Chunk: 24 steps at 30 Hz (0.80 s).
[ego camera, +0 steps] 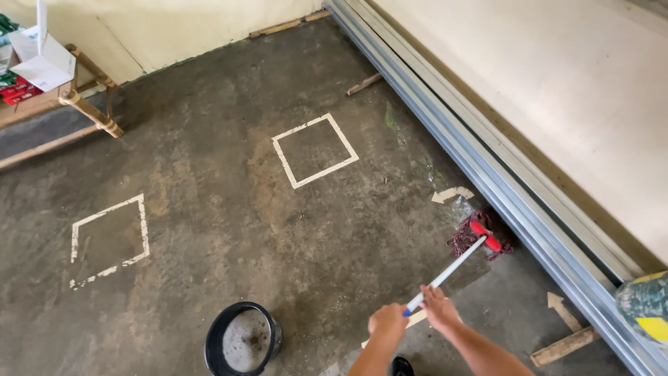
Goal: Mopping a concrete floor with a mop and a bucket of soapy water.
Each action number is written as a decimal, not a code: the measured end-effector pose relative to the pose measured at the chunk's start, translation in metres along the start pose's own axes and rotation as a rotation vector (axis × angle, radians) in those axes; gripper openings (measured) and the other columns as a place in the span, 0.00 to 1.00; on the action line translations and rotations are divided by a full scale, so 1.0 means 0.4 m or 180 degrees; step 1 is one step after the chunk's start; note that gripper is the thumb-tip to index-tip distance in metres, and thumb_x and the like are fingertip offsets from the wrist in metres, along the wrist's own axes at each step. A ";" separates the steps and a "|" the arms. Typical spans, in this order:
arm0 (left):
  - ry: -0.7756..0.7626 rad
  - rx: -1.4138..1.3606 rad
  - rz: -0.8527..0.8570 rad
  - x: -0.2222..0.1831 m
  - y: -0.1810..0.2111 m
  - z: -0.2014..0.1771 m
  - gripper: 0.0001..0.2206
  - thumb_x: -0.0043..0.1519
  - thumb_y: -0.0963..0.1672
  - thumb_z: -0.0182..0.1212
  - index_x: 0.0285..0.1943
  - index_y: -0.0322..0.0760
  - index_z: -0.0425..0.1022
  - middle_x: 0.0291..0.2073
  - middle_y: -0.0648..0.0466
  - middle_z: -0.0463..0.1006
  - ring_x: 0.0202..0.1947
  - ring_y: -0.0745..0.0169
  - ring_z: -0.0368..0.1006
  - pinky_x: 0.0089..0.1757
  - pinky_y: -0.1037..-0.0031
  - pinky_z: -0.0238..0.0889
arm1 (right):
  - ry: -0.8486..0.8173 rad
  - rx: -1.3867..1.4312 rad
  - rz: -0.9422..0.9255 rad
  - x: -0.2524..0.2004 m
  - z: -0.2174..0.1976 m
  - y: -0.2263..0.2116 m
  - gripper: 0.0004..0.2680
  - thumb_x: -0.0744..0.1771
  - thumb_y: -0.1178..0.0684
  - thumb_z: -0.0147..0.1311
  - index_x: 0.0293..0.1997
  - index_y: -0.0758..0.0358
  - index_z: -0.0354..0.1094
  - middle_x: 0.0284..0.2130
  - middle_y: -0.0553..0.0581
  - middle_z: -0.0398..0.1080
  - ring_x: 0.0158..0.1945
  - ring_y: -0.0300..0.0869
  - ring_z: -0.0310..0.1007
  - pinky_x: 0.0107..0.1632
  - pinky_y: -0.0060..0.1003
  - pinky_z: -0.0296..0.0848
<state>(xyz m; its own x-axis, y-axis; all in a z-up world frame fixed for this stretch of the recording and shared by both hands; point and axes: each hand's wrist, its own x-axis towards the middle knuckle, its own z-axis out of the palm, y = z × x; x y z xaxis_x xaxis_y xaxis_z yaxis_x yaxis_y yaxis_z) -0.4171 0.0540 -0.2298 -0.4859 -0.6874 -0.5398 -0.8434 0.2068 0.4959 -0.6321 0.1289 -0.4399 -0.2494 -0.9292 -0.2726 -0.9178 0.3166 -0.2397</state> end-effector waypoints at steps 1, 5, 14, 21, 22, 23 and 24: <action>0.0016 -0.0028 0.0004 -0.051 -0.018 -0.067 0.12 0.61 0.50 0.64 0.53 0.56 0.81 0.45 0.49 0.81 0.50 0.45 0.77 0.49 0.56 0.70 | 0.0004 -0.0029 -0.0014 -0.037 -0.099 -0.093 0.22 0.71 0.43 0.50 0.73 0.52 0.47 0.69 0.64 0.51 0.73 0.56 0.52 0.68 0.46 0.62; 0.0035 0.0172 -0.0036 -0.277 -0.113 -0.306 0.12 0.57 0.50 0.66 0.50 0.58 0.83 0.41 0.51 0.81 0.47 0.49 0.77 0.48 0.58 0.70 | -0.0599 0.1726 0.0051 -0.153 -0.385 -0.465 0.12 0.68 0.45 0.52 0.56 0.53 0.63 0.52 0.55 0.68 0.52 0.44 0.75 0.48 0.38 0.77; -0.0046 0.0239 -0.0221 -0.333 -0.197 -0.444 0.15 0.51 0.50 0.71 0.48 0.64 0.84 0.37 0.53 0.84 0.42 0.52 0.81 0.46 0.62 0.72 | 0.0478 0.1169 -0.1459 -0.132 -0.228 -0.522 0.09 0.65 0.50 0.60 0.46 0.60 0.68 0.44 0.56 0.70 0.52 0.53 0.69 0.56 0.59 0.61; -0.0087 0.0242 0.0439 -0.072 0.004 -0.141 0.10 0.59 0.48 0.63 0.48 0.53 0.84 0.39 0.47 0.82 0.44 0.44 0.79 0.45 0.54 0.70 | 0.0861 0.0413 0.0194 -0.061 -0.140 -0.179 0.12 0.64 0.55 0.44 0.52 0.55 0.65 0.59 0.56 0.64 0.65 0.53 0.59 0.54 0.62 0.61; -0.0112 0.0234 0.0443 -0.081 -0.021 -0.089 0.10 0.59 0.48 0.63 0.48 0.53 0.84 0.39 0.47 0.82 0.44 0.44 0.79 0.45 0.54 0.70 | 0.0842 0.0406 0.0213 -0.084 -0.138 -0.182 0.12 0.64 0.55 0.44 0.52 0.55 0.65 0.59 0.56 0.64 0.65 0.53 0.59 0.54 0.62 0.61; 0.0003 0.0323 0.0696 -0.091 -0.045 -0.036 0.11 0.60 0.49 0.63 0.49 0.50 0.82 0.40 0.46 0.81 0.44 0.42 0.78 0.44 0.53 0.70 | 0.0473 0.0355 0.0436 -0.108 -0.136 -0.186 0.12 0.66 0.54 0.42 0.53 0.53 0.64 0.60 0.55 0.63 0.66 0.51 0.59 0.57 0.59 0.62; 0.0140 0.0406 0.0958 -0.084 -0.055 0.013 0.12 0.61 0.50 0.62 0.50 0.47 0.80 0.41 0.45 0.80 0.44 0.40 0.77 0.44 0.52 0.70 | 0.0120 0.0293 0.0647 -0.114 -0.145 -0.174 0.11 0.67 0.53 0.40 0.55 0.51 0.63 0.61 0.53 0.63 0.67 0.50 0.59 0.60 0.56 0.63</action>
<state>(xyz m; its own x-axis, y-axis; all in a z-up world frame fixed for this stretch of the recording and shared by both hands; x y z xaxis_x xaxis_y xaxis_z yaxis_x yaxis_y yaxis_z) -0.3833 0.0764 -0.2262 -0.7098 -0.6110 -0.3506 -0.6866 0.4890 0.5379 -0.5747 0.1380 -0.3567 -0.4394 -0.8504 -0.2893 -0.8158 0.5126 -0.2678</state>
